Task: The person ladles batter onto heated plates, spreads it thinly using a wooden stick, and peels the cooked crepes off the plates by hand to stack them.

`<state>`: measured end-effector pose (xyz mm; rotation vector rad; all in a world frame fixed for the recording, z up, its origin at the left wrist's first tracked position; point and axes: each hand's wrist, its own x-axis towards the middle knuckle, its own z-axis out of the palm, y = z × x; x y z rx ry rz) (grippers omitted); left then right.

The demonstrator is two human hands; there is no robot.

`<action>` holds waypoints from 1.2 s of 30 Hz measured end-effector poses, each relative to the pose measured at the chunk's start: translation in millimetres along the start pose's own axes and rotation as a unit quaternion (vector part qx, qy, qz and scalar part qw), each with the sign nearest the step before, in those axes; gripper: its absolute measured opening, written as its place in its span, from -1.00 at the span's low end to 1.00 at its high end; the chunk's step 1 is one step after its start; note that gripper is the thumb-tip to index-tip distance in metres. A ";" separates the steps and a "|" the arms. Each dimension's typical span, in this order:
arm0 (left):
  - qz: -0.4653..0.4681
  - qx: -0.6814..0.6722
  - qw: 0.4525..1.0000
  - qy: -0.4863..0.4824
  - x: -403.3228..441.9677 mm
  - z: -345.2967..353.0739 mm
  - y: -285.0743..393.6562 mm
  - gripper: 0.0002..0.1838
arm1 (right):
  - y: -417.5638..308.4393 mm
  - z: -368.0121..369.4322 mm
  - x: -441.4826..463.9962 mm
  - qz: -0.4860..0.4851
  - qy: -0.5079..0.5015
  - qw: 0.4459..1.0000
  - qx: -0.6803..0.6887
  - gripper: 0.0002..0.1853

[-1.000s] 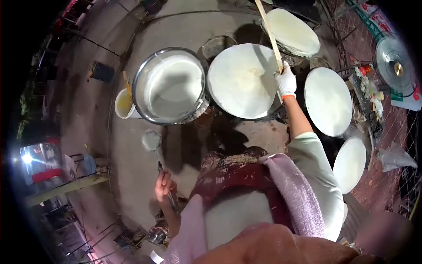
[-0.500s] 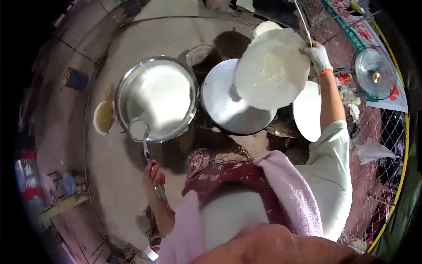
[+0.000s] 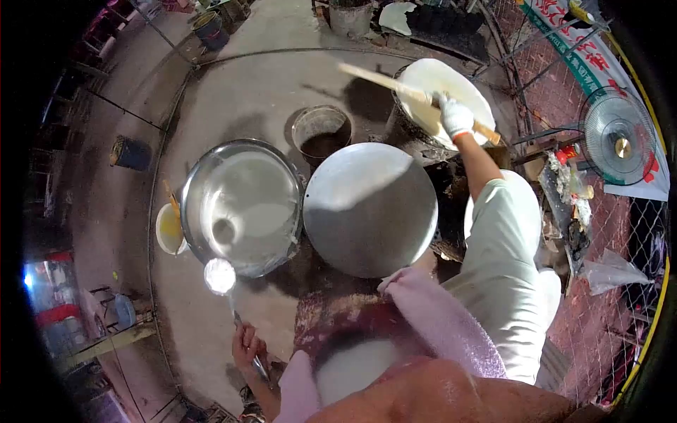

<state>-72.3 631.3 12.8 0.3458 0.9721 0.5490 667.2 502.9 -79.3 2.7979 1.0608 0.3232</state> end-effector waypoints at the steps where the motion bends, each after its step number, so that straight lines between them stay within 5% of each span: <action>1: -0.004 0.000 1.000 0.007 -3.5 6.2 0.6 -0.74 | 0.7 30.6 -4.2 0.005 -0.002 1.000 0.019 -0.73; 3: -0.015 0.006 0.999 0.028 -5.1 16.5 3.3 -0.74 | -11.8 23.1 -22.9 0.025 -0.080 0.995 0.049 -0.69; 8: -0.018 0.002 0.997 0.080 5.2 16.0 9.8 -0.73 | -10.4 46.3 -27.5 0.038 -0.069 0.994 0.079 -0.46; 11: -0.047 0.053 0.997 0.042 29.3 6.6 23.8 -0.72 | -11.0 35.4 -33.1 0.049 -0.091 0.989 0.105 -0.51; 13: 0.011 0.244 0.966 0.080 51.7 -4.1 27.8 -0.73 | -12.4 49.1 -46.7 0.077 -0.058 0.992 0.078 -0.45; 15: -0.060 0.155 0.986 -0.013 85.1 -31.5 42.6 -0.74 | -38.8 -1.4 -86.5 0.105 -0.076 0.990 0.061 -0.50; 16: -0.081 0.159 0.982 -0.066 107.6 -50.2 46.8 -0.74 | -44.0 8.1 -111.3 0.091 0.017 0.985 0.145 -0.47; 17: -0.069 0.231 0.965 -0.102 127.7 -53.5 52.9 -0.73 | -68.0 -22.0 -138.6 0.135 -0.014 0.971 0.197 -0.51; 18: 0.133 0.494 0.849 -0.135 158.7 -84.2 43.3 -0.73 | -86.2 -39.6 -169.2 0.142 -0.006 0.955 0.260 -0.54; 20: 0.145 0.716 0.676 -0.098 197.5 -75.8 45.8 -0.74 | -104.6 -9.7 -250.3 0.133 0.059 0.917 0.371 -0.51; 21: -0.034 0.713 0.700 -0.025 205.2 -43.5 58.8 -0.76 | -134.1 -51.0 -286.7 0.179 -0.019 0.907 0.380 -0.50; 23: 0.111 0.896 0.399 -0.163 262.9 -75.3 54.7 -0.79 | -188.7 -100.8 -345.6 0.263 -0.084 0.854 0.441 -0.51; 25: 0.086 0.913 0.335 -0.218 302.2 -58.2 51.3 -0.79 | -229.0 -106.9 -402.4 0.302 -0.078 0.825 0.471 -0.49; 27: 0.078 0.894 0.374 -0.233 360.0 -56.7 36.2 -0.78 | -271.8 -122.5 -437.3 0.363 -0.094 0.758 0.533 -0.46; 31: 0.153 0.892 0.338 -0.259 422.6 -53.5 17.8 -0.72 | -326.5 -120.8 -500.0 0.407 -0.107 0.729 0.540 -0.48; 32: 0.166 0.884 0.339 -0.275 434.3 -65.4 11.8 -0.70 | -335.6 -129.1 -502.1 0.399 -0.130 0.758 0.499 -0.49; 35: 0.088 0.891 0.247 -0.371 438.1 -100.1 7.8 -0.58 | -354.0 -126.2 -529.4 0.410 -0.132 0.731 0.529 -0.47; 36: -0.012 0.891 0.340 -0.301 396.8 -80.7 16.8 -0.50 | -360.5 -123.8 -538.0 0.399 -0.138 0.751 0.508 -0.47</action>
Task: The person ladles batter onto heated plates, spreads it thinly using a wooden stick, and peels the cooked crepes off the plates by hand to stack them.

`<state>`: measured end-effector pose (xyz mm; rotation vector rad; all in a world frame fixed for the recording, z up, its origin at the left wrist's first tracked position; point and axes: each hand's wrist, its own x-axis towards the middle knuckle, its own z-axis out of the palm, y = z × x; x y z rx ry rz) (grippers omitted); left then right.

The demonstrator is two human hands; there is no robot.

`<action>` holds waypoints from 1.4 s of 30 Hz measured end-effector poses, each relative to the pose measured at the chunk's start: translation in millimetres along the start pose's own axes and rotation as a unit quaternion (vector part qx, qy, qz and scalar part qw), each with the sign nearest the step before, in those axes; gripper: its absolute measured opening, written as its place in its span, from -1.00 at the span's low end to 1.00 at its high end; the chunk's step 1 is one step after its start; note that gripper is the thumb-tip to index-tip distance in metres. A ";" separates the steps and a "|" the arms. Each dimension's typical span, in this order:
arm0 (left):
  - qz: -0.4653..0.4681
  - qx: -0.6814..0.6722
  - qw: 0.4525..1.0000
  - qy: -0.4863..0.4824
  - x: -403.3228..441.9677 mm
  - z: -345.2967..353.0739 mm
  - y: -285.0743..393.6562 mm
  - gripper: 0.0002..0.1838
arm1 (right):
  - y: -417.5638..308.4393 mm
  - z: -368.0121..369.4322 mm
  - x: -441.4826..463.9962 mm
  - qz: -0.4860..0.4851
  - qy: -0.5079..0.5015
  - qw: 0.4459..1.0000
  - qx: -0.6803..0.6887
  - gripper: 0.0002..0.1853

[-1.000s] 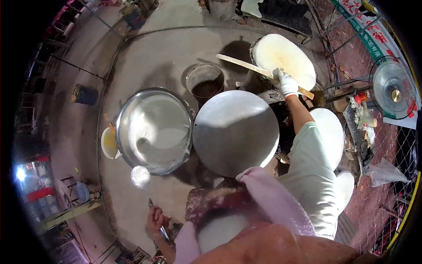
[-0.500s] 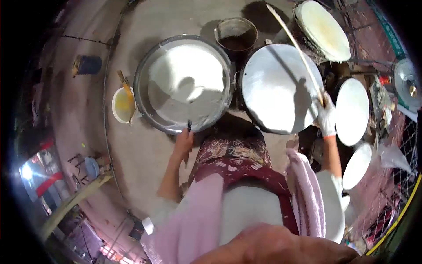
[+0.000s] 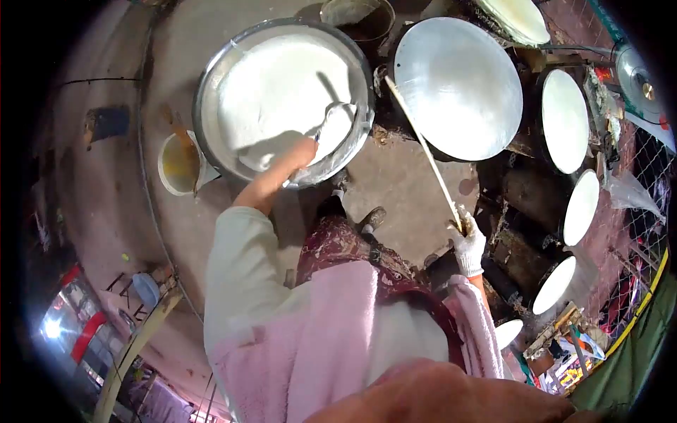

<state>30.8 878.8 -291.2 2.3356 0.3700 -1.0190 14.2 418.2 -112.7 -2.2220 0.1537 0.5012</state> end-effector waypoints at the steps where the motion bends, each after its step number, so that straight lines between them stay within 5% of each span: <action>1: -0.006 -0.120 0.993 -0.001 -0.8 28.4 -12.8 -0.50 | 5.5 1.8 -6.4 -0.001 -0.016 0.999 -0.032 -0.44; 2: -0.068 -0.346 0.935 -0.030 -16.9 44.4 -9.2 -0.53 | 16.6 7.2 -14.0 0.005 -0.034 0.999 0.019 -0.42; 3: -0.126 -0.552 0.822 -0.055 -34.0 60.7 -2.2 -0.56 | 21.8 14.0 -21.8 0.012 -0.052 0.996 0.070 -0.40; 6: -0.115 -0.724 0.673 -0.099 -70.2 108.9 4.7 -0.59 | 23.8 38.6 -58.2 0.024 -0.091 0.995 0.037 -0.51; 9: -0.024 -0.835 0.538 -0.110 -101.4 141.3 31.7 -0.62 | 65.0 71.1 -88.9 0.077 -0.175 0.974 -0.124 -0.58; 12: 0.037 -0.908 0.410 -0.080 -148.0 128.9 85.4 -0.70 | 98.6 90.0 -114.5 0.097 -0.265 0.958 -0.052 -0.60; 15: 0.211 -0.936 0.149 -0.240 -151.5 141.7 93.7 -0.68 | 89.8 71.5 -133.2 0.086 -0.298 0.951 0.010 -0.59; 16: 0.244 -0.927 0.104 -0.264 -156.2 140.7 97.9 -0.70 | 73.4 55.9 -136.6 0.094 -0.301 0.949 0.025 -0.57; 20: 0.288 -0.911 0.131 -0.266 -220.4 81.4 115.1 -0.70 | 56.1 33.6 -141.6 -0.057 -0.243 0.967 0.058 -0.50; 23: 0.306 -0.887 0.259 -0.230 -288.1 8.3 119.0 -0.68 | 23.8 13.4 -136.2 -0.102 -0.241 0.956 0.132 -0.46; 25: 0.191 -0.854 0.479 0.073 -349.9 -44.8 141.4 -0.65 | 13.0 8.6 -133.0 -0.183 -0.172 0.941 0.228 -0.44; 27: 0.415 -0.798 0.416 -0.133 -371.7 -86.2 121.6 -0.59 | 13.6 7.6 -129.5 -0.240 -0.089 0.941 0.221 -0.45; 29: 0.497 -0.710 0.486 -0.111 -370.2 -121.9 102.2 -0.57 | 24.3 13.8 -122.3 -0.256 -0.013 0.921 0.294 -0.43; 34: 0.387 -0.760 0.522 -0.008 -320.2 -176.4 65.9 -0.68 | 16.8 34.9 -81.3 -0.163 0.062 0.916 0.362 -0.45; 37: 0.247 -0.840 0.480 0.060 -274.8 -210.8 60.2 -0.70 | 8.8 42.8 -64.7 -0.112 0.061 0.923 0.363 -0.45; 38: 0.264 -0.800 0.537 0.058 -274.3 -210.9 65.1 -0.70 | 4.9 43.9 -61.4 -0.113 0.060 0.923 0.363 -0.46; 39: 0.207 -0.818 0.529 0.092 -270.2 -215.9 76.1 -0.68 | 2.1 44.4 -58.6 -0.115 0.059 0.922 0.364 -0.46; 42: 0.201 -0.580 0.719 0.326 -271.2 -202.2 116.2 -0.67 | 4.3 43.9 -51.1 -0.084 0.078 0.899 0.423 -0.47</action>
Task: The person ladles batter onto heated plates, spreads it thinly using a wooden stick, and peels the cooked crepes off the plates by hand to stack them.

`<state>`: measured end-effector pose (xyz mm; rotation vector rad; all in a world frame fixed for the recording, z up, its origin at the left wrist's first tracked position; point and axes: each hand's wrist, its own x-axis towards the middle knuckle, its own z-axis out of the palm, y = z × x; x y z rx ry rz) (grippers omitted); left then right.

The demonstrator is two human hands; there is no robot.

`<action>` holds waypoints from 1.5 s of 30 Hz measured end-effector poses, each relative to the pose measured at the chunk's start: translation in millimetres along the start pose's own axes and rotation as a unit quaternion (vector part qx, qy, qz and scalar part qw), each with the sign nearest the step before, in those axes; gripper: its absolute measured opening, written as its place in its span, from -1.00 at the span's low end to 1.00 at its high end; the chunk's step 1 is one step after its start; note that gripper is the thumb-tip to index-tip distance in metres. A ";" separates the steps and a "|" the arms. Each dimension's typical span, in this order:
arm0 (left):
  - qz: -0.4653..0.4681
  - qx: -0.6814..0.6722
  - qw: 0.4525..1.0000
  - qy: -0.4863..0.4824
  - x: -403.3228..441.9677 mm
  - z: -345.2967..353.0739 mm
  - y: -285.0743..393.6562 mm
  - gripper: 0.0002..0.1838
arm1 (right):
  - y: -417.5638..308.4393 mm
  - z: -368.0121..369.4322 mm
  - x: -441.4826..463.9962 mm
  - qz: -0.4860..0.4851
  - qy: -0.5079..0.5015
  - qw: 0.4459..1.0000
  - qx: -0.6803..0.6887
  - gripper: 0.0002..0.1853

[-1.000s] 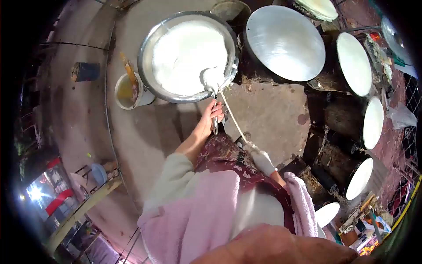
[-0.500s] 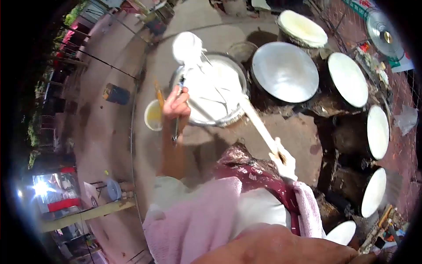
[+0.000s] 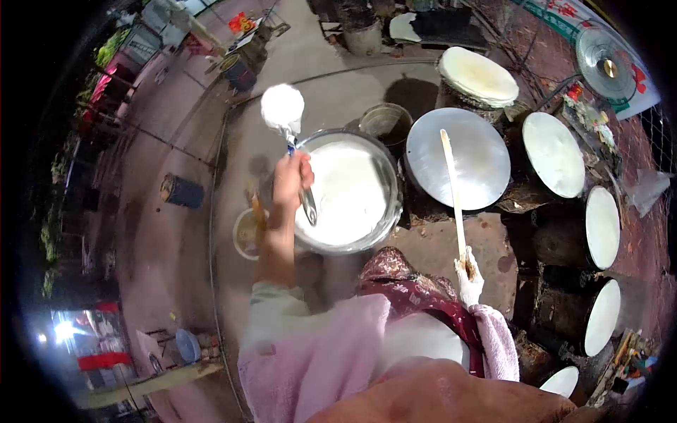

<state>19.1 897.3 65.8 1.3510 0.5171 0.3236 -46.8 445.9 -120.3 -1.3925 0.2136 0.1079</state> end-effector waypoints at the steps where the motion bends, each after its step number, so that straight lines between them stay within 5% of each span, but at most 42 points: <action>1: 0.003 0.091 0.996 0.010 4.1 10.0 -5.2 -0.68 | 4.2 -6.4 4.0 0.002 0.005 1.000 0.017 -0.47; 3: -0.007 0.126 0.991 -0.033 11.0 36.8 -1.0 -0.69 | 3.7 -16.2 20.1 0.011 0.014 1.000 -0.014 -0.47; 7: -0.173 -0.097 0.959 -0.202 38.6 104.5 10.7 -0.70 | -28.3 -29.3 60.8 0.036 0.044 0.998 -0.024 -0.51; 12: -0.376 -0.302 0.797 -0.363 92.9 203.0 -82.0 -0.72 | -47.6 -85.3 137.4 0.084 0.021 0.996 -0.016 -0.52; 15: -0.323 -0.159 0.893 -0.271 82.8 289.4 -116.2 -0.65 | -40.0 -121.8 189.8 -0.001 0.009 0.997 -0.079 -0.50; 19: -0.260 -0.094 0.932 -0.236 87.8 376.4 -183.7 -0.64 | -70.4 -128.7 242.9 -0.065 -0.001 0.952 -0.298 -0.41; 23: -0.169 -0.001 0.979 -0.116 74.8 434.6 -238.1 -0.76 | -53.3 -132.5 271.6 0.013 -0.007 0.801 -0.598 -0.37; 26: -0.057 0.249 0.963 -0.084 83.2 415.2 -261.4 -0.73 | -55.4 -135.3 274.2 0.033 0.001 0.796 -0.604 -0.42; 29: 0.146 0.422 0.895 -0.011 71.5 385.5 -240.0 -0.57 | -51.8 -117.2 273.3 0.084 -0.015 0.950 -0.301 -0.47; 31: 0.252 0.419 0.871 0.050 79.4 354.5 -242.9 -0.56 | -57.1 -79.6 272.6 0.135 -0.034 0.989 -0.052 -0.51; 33: 0.193 0.348 0.917 0.012 74.7 327.8 -210.0 -0.60 | -27.2 -68.5 283.8 0.171 -0.073 0.978 -0.093 -0.54; 34: 0.265 0.362 0.893 0.018 69.5 320.6 -190.5 -0.65 | -11.8 -75.0 288.0 0.136 -0.096 0.973 -0.159 -0.58; 37: 0.257 0.323 0.911 -0.019 65.9 281.1 -183.7 -0.75 | -105.4 -75.3 271.4 0.022 -0.033 0.866 -0.498 -0.55; 39: 0.091 0.319 0.940 -0.074 65.2 253.5 -186.4 -0.79 | -16.8 -120.5 291.0 -0.061 0.037 0.937 -0.341 -0.48; 40: 0.005 0.316 0.944 -0.101 60.3 240.7 -187.0 -0.81 | -15.5 -109.6 286.0 -0.014 0.002 0.971 -0.240 -0.50; 42: -0.060 0.248 0.961 -0.111 43.1 234.4 -169.6 -0.82 | -47.2 -62.2 273.3 0.134 -0.069 0.985 -0.086 -0.57; 45: -0.053 0.190 0.973 -0.116 26.4 215.7 -167.5 -0.85 | -47.4 -29.4 277.0 0.145 -0.098 0.979 -0.100 -0.55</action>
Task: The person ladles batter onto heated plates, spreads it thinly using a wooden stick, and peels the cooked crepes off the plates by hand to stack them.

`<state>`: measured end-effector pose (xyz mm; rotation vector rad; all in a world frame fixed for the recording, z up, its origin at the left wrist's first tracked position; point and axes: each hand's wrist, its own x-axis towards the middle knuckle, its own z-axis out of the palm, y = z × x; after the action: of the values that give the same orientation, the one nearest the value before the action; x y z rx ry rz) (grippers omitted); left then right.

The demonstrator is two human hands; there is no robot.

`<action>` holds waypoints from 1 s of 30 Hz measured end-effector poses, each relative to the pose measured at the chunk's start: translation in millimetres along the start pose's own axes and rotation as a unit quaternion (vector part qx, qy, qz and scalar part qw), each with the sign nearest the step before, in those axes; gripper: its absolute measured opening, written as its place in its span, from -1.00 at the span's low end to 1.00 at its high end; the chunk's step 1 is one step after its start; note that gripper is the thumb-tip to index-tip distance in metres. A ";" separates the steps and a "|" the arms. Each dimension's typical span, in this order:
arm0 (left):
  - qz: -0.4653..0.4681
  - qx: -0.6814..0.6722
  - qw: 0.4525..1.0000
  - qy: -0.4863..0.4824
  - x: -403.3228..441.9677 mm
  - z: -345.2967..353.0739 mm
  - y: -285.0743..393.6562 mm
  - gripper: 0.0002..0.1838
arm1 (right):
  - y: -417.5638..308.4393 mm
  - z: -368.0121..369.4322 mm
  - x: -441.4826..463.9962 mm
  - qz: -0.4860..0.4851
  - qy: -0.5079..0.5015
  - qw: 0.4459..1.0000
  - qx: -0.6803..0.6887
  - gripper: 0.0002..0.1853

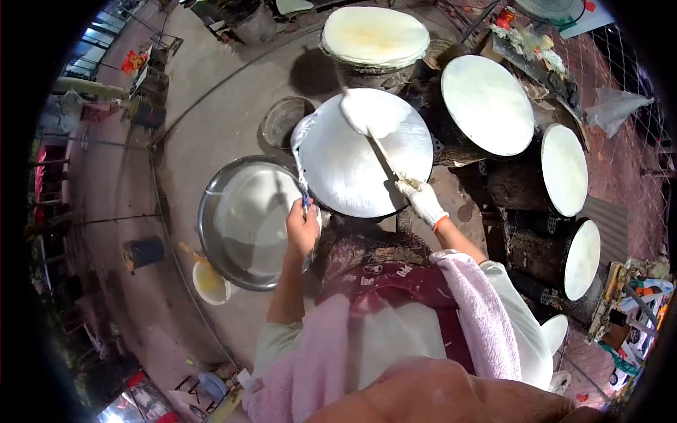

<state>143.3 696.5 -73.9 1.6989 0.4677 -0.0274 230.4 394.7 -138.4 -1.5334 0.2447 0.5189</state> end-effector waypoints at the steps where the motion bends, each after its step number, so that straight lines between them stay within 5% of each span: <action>1: 0.009 0.000 1.000 0.008 -10.6 -7.7 7.8 -0.84 | -22.1 -4.7 -9.1 0.010 0.023 0.990 -0.138 -0.53; 2: 0.019 0.000 1.000 0.016 -20.7 -14.6 16.7 -0.83 | -53.2 -11.8 -21.5 0.026 0.060 0.950 -0.305 -0.55; 4: 0.087 -0.003 0.995 0.040 -33.3 -26.4 26.4 -0.78 | -0.3 -53.0 5.0 -0.123 0.142 0.965 -0.183 -0.60; 6: 0.123 -0.047 0.990 0.048 -42.5 -35.0 31.0 -0.76 | 5.9 -55.8 13.9 -0.099 0.123 0.985 -0.071 -0.64; 7: 0.093 -0.072 0.992 0.047 -44.7 -37.1 30.6 -0.76 | 12.1 -55.5 14.4 -0.069 0.026 0.993 -0.096 -0.66; 10: 0.022 -0.037 0.996 0.079 -49.1 -33.3 28.5 -0.78 | -21.5 -0.2 8.1 0.061 -0.041 0.995 -0.069 -0.64; 11: -0.001 -0.050 0.996 0.078 -50.9 -32.5 26.2 -0.79 | 8.9 -2.4 23.6 -0.009 -0.044 0.996 -0.083 -0.63; 14: -0.066 -0.095 0.989 0.093 -60.5 -34.1 19.4 -0.82 | -12.5 -45.1 25.0 0.010 -0.040 0.973 -0.227 -0.63; 16: -0.099 -0.138 0.977 0.126 -69.5 -32.8 17.4 -0.82 | -25.3 -81.0 36.9 -0.100 0.027 0.982 -0.161 -0.69; 22: -0.128 -0.082 0.965 0.213 -80.8 -17.7 -4.7 -0.80 | -31.0 -56.3 59.9 0.074 -0.160 0.981 -0.083 -0.68; 23: -0.137 -0.077 0.962 0.223 -82.5 -14.0 -4.3 -0.80 | -27.2 -50.3 56.7 0.025 -0.152 0.988 -0.033 -0.70; 26: -0.142 -0.099 0.961 0.217 -89.1 -7.6 -4.6 -0.81 | -52.3 -89.1 70.3 -0.012 -0.195 0.962 -0.189 -0.69; 30: -0.155 -0.098 0.955 0.234 -95.1 4.7 4.2 -0.82 | -59.3 -111.9 131.8 -0.031 -0.154 0.979 -0.133 -0.73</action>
<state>58.7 664.1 -44.3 1.4159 1.0552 0.1921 391.3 308.9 -151.8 -1.6870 -0.1171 0.7523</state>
